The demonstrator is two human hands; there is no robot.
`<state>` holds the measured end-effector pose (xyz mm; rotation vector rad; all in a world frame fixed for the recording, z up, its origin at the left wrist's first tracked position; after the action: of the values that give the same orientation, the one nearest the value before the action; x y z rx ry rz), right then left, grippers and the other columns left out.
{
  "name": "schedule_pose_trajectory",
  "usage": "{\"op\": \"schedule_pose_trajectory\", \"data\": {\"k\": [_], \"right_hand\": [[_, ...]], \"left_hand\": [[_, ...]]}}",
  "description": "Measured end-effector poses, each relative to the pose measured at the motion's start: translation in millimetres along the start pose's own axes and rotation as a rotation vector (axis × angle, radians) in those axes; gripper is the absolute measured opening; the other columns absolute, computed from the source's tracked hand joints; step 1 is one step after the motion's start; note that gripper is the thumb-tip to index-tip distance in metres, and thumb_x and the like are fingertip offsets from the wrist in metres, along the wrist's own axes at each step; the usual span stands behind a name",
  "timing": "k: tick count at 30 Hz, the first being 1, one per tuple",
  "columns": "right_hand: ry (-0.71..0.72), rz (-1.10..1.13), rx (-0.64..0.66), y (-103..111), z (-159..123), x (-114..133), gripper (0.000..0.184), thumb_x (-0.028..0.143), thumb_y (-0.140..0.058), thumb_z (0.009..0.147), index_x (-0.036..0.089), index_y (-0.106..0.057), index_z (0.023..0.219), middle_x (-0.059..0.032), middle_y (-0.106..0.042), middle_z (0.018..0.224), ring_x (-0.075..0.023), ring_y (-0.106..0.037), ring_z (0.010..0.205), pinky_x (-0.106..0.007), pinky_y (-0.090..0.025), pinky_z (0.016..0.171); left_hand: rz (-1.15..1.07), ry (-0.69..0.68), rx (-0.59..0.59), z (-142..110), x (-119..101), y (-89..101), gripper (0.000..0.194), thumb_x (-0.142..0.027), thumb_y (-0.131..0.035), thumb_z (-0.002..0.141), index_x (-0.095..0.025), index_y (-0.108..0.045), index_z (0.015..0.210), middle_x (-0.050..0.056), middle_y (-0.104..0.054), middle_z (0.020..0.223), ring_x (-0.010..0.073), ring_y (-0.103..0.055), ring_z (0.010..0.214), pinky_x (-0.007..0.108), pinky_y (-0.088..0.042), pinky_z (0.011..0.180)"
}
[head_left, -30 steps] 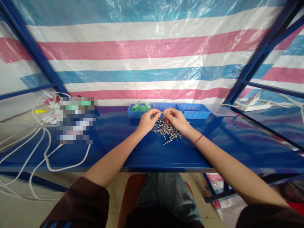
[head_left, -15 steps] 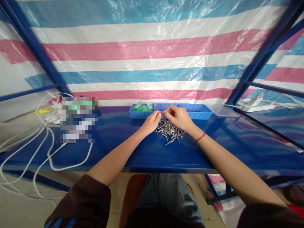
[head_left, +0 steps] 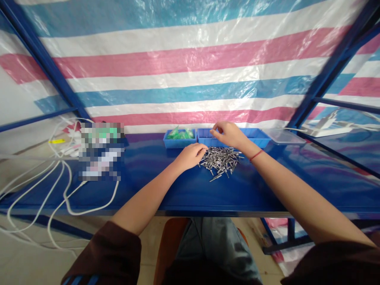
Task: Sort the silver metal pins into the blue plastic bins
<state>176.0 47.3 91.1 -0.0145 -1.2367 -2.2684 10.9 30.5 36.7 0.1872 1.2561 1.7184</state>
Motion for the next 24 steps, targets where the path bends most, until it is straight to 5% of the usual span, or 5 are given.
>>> {"op": "schedule_pose_trajectory", "data": {"k": [7, 15, 24], "right_hand": [[-0.027, 0.309, 0.237, 2, -39, 0, 0.019, 0.027, -0.051, 0.078, 0.016, -0.063, 0.069, -0.0023, -0.062, 0.067, -0.0132, -0.052, 0.062, -0.028, -0.041, 0.062], [0.215, 0.291, 0.411, -16, -52, 29, 0.022, 0.01, -0.054, 0.07, 0.019, -0.071, 0.08, -0.0038, -0.068, 0.082, -0.0154, -0.059, 0.076, -0.03, -0.046, 0.074], [0.255, 0.079, 0.286, -20, -52, 32, 0.021, 0.01, -0.051, 0.078, 0.016, -0.07, 0.08, -0.0072, -0.066, 0.08, -0.018, -0.057, 0.075, -0.033, -0.044, 0.077]], "left_hand": [[0.202, 0.001, 0.032, -1, 14, 7.0, 0.031, -0.017, -0.039, 0.091, -0.02, -0.064, 0.109, 0.006, -0.067, 0.105, 0.0191, -0.061, 0.101, 0.034, -0.046, 0.092], [0.087, 0.013, 0.108, -2, 12, 6.8, 0.025, -0.011, -0.048, 0.078, -0.02, -0.07, 0.087, 0.003, -0.068, 0.088, 0.017, -0.063, 0.081, 0.028, -0.048, 0.08], [0.233, 0.018, 0.087, -1, 23, -3.6, 0.029, -0.025, -0.044, 0.091, -0.023, -0.07, 0.105, 0.007, -0.064, 0.101, 0.0189, -0.061, 0.096, 0.03, -0.046, 0.09]]}}
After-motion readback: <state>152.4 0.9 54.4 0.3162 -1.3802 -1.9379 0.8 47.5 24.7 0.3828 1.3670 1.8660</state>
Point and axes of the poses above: each hand's wrist, its own z-axis towards the middle knuckle, its own y-axis out of the back of the hand, x = y × z, the point moved 4 cm from there along z, towards the middle knuckle
